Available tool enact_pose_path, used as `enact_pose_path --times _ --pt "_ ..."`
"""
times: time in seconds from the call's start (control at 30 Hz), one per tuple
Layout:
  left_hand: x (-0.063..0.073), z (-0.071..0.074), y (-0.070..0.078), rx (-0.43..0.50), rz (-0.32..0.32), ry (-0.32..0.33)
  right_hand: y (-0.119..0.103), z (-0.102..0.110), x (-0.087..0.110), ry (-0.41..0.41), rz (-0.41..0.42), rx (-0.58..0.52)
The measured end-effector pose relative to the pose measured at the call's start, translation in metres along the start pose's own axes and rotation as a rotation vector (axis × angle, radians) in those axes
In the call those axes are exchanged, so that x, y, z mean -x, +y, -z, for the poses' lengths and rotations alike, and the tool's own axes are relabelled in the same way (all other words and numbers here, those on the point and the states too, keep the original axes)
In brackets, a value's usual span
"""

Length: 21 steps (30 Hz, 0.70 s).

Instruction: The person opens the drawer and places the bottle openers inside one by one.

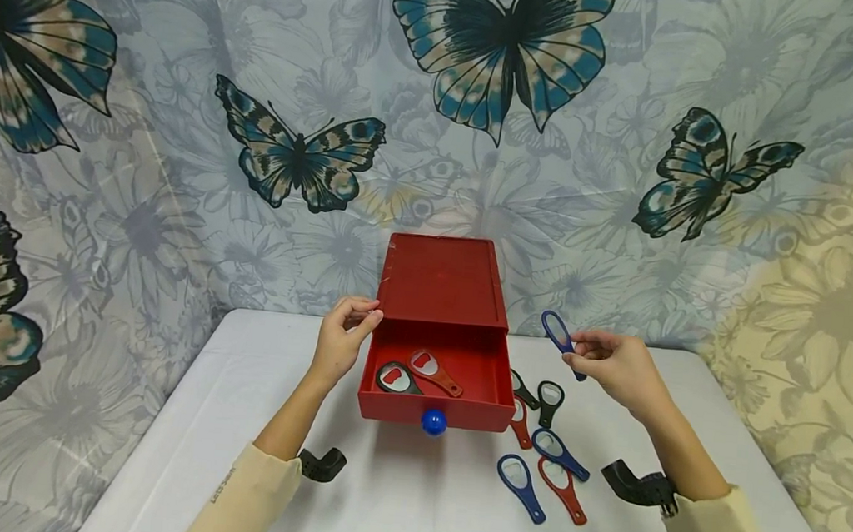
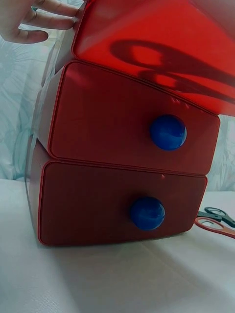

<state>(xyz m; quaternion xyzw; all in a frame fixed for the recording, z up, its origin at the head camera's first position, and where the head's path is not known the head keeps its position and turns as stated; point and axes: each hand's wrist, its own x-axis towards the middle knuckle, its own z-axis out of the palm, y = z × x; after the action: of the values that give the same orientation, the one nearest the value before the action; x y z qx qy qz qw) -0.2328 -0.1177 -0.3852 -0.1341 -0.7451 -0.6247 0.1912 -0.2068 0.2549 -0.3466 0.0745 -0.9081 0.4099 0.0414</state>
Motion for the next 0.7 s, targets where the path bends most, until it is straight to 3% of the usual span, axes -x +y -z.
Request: enact_pose_path --times 0.5,0.7 --pt "-0.001 0.001 -0.002 -0.010 0.013 0.000 -0.054 -0.004 -0.011 -0.025 0.100 0.047" --pt "-0.006 -0.001 -0.029 0.026 0.032 0.006 -0.072 -0.016 -0.013 -0.060 0.197 0.009"
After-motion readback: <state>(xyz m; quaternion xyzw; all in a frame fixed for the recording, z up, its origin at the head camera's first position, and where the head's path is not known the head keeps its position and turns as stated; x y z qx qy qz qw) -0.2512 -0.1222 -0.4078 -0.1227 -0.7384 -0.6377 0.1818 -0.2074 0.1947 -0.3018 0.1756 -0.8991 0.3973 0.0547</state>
